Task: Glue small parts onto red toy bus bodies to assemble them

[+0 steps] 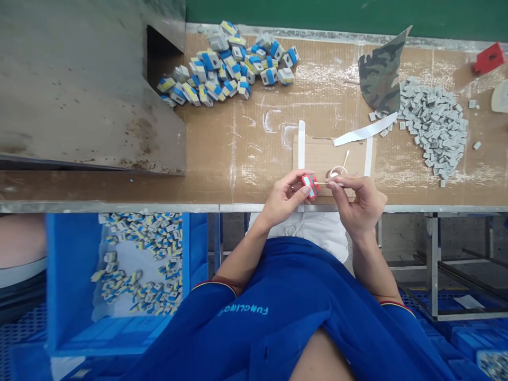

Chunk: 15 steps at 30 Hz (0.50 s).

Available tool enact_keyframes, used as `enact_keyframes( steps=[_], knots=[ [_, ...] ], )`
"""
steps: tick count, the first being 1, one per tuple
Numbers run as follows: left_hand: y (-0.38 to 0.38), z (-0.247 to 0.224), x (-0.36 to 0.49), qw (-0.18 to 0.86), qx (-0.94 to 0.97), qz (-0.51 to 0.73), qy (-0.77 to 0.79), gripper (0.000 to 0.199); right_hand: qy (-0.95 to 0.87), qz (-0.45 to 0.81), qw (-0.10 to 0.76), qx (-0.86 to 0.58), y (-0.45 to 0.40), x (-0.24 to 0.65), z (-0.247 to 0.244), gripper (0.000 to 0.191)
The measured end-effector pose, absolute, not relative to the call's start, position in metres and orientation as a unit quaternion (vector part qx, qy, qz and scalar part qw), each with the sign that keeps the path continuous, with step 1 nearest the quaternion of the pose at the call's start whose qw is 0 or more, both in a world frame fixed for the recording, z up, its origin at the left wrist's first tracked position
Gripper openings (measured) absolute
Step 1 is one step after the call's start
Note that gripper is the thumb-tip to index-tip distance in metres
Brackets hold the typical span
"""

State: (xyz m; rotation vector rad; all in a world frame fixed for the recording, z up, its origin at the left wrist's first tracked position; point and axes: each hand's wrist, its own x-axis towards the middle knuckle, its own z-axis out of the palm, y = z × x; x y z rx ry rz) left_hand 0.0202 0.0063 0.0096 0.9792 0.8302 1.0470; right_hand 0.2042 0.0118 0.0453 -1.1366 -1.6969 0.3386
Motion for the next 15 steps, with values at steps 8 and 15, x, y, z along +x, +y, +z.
enact_keyframes(
  steps=[8,15],
  knots=[
    [0.005,0.007,0.020,0.675,0.434,0.466,0.373,0.040,-0.733,0.129,0.485,-0.459,0.016,0.203,0.050,0.016],
    [0.006,0.009,0.020,0.672,0.437,0.467,0.375,0.039,-0.777,0.094,0.442,-0.439,0.015,0.206,0.061,0.009]
  ],
)
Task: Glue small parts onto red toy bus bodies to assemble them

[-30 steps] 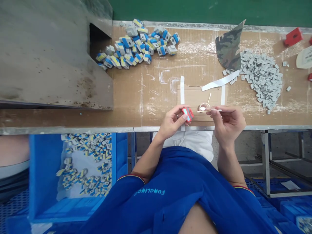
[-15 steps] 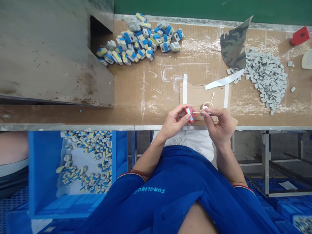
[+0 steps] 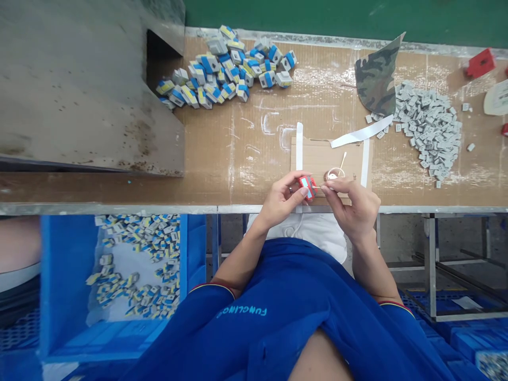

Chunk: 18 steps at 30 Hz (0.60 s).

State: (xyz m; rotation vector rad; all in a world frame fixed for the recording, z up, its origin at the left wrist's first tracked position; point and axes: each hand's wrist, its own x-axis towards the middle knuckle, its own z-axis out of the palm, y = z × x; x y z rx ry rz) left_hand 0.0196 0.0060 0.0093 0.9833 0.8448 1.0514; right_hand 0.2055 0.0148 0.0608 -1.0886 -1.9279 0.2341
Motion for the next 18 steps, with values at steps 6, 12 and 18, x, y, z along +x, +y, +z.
enact_keyframes(
  steps=[6,12,18],
  knots=[
    [0.006,0.008,0.018,0.663,0.445,0.470,0.376,0.040,-0.778,0.092,0.441,-0.437,0.015,0.205,0.061,0.006],
    [0.005,0.005,0.018,0.665,0.442,0.478,0.366,0.040,-0.709,0.183,0.504,-0.459,0.008,0.216,0.056,0.012],
    [0.005,0.003,0.019,0.669,0.433,0.487,0.358,0.039,-0.623,0.188,0.564,-0.508,0.019,0.235,0.030,0.005]
  ],
)
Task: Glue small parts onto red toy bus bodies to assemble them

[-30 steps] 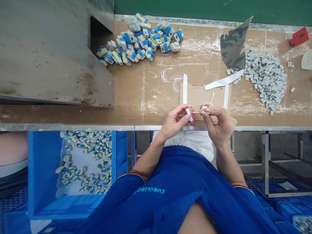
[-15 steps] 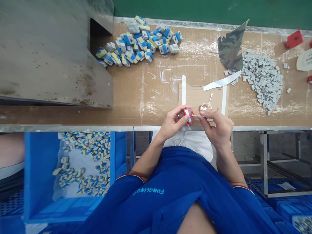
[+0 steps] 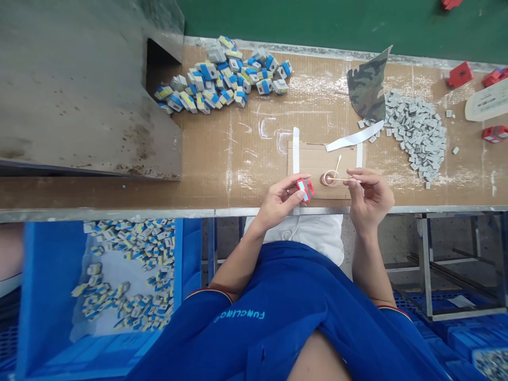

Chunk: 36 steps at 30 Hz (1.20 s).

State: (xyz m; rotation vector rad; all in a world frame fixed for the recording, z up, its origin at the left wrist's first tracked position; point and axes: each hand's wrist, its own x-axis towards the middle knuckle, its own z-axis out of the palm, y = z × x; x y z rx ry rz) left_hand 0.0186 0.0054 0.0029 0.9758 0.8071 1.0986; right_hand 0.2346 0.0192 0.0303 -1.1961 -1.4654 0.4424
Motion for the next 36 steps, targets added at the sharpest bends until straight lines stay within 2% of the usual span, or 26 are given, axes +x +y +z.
enact_keyframes(
  steps=[5,9,15,19,23,28,32,36],
  knots=[
    [0.005,0.001,0.017,0.671,0.435,0.490,0.347,0.040,-0.672,0.153,0.503,-0.521,0.025,0.233,0.019,0.005],
    [0.003,0.000,0.016,0.674,0.431,0.492,0.345,0.039,-0.697,0.121,0.462,-0.535,0.041,0.257,0.027,0.021],
    [0.005,-0.003,0.016,0.663,0.443,0.506,0.329,0.038,-0.591,0.118,0.348,-0.718,0.104,0.316,0.036,0.017],
    [0.005,-0.004,0.017,0.658,0.448,0.507,0.332,0.038,-0.585,0.142,0.286,-0.746,0.133,0.318,0.034,0.009],
    [0.004,-0.002,0.018,0.654,0.452,0.511,0.327,0.036,-0.599,0.139,0.216,-0.758,0.143,0.306,0.037,0.011],
    [0.003,-0.004,0.017,0.649,0.462,0.511,0.322,0.037,-0.654,0.073,0.102,-0.746,0.148,0.296,0.048,0.017],
    [0.002,-0.008,0.016,0.642,0.470,0.512,0.325,0.042,-0.651,0.077,0.119,-0.745,0.144,0.303,0.059,0.015],
    [0.001,-0.009,0.015,0.645,0.473,0.505,0.323,0.049,-0.619,0.216,0.300,-0.693,0.106,0.303,0.074,0.005]
  ],
)
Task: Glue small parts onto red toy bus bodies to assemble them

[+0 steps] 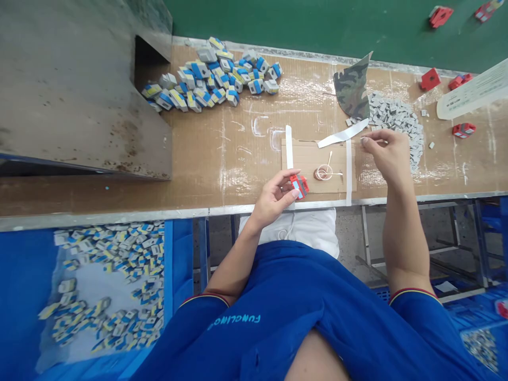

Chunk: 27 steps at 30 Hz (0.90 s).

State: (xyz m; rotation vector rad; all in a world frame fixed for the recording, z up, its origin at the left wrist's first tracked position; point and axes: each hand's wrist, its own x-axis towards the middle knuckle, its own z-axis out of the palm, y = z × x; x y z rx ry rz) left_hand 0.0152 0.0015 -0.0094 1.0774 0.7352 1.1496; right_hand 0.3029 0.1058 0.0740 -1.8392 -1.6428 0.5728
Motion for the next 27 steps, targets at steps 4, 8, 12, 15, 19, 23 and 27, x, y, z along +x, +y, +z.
enact_keyframes(
  steps=[4,8,12,15,19,23,27],
  knots=[
    [0.001,-0.006,0.014,0.651,0.483,0.489,0.322,0.046,-0.598,0.283,0.416,-0.624,0.035,0.270,0.085,0.007],
    [0.001,-0.004,0.013,0.662,0.487,0.474,0.315,0.048,-0.586,0.363,0.436,-0.578,-0.019,0.229,0.075,0.009],
    [0.001,-0.004,0.013,0.667,0.486,0.464,0.322,0.051,-0.532,0.406,0.476,-0.570,-0.031,0.203,0.052,0.012],
    [0.000,-0.004,0.012,0.667,0.492,0.457,0.321,0.051,-0.542,0.389,0.481,-0.569,-0.028,0.197,0.044,0.011],
    [-0.001,-0.003,0.013,0.667,0.489,0.453,0.332,0.053,-0.578,0.358,0.459,-0.572,-0.025,0.196,0.047,0.010],
    [-0.002,-0.003,0.013,0.665,0.492,0.449,0.339,0.051,-0.597,0.348,0.433,-0.578,-0.024,0.196,0.053,0.009],
    [-0.001,-0.004,0.012,0.659,0.505,0.451,0.327,0.048,-0.625,0.320,0.404,-0.586,-0.023,0.193,0.060,0.007]
  ],
)
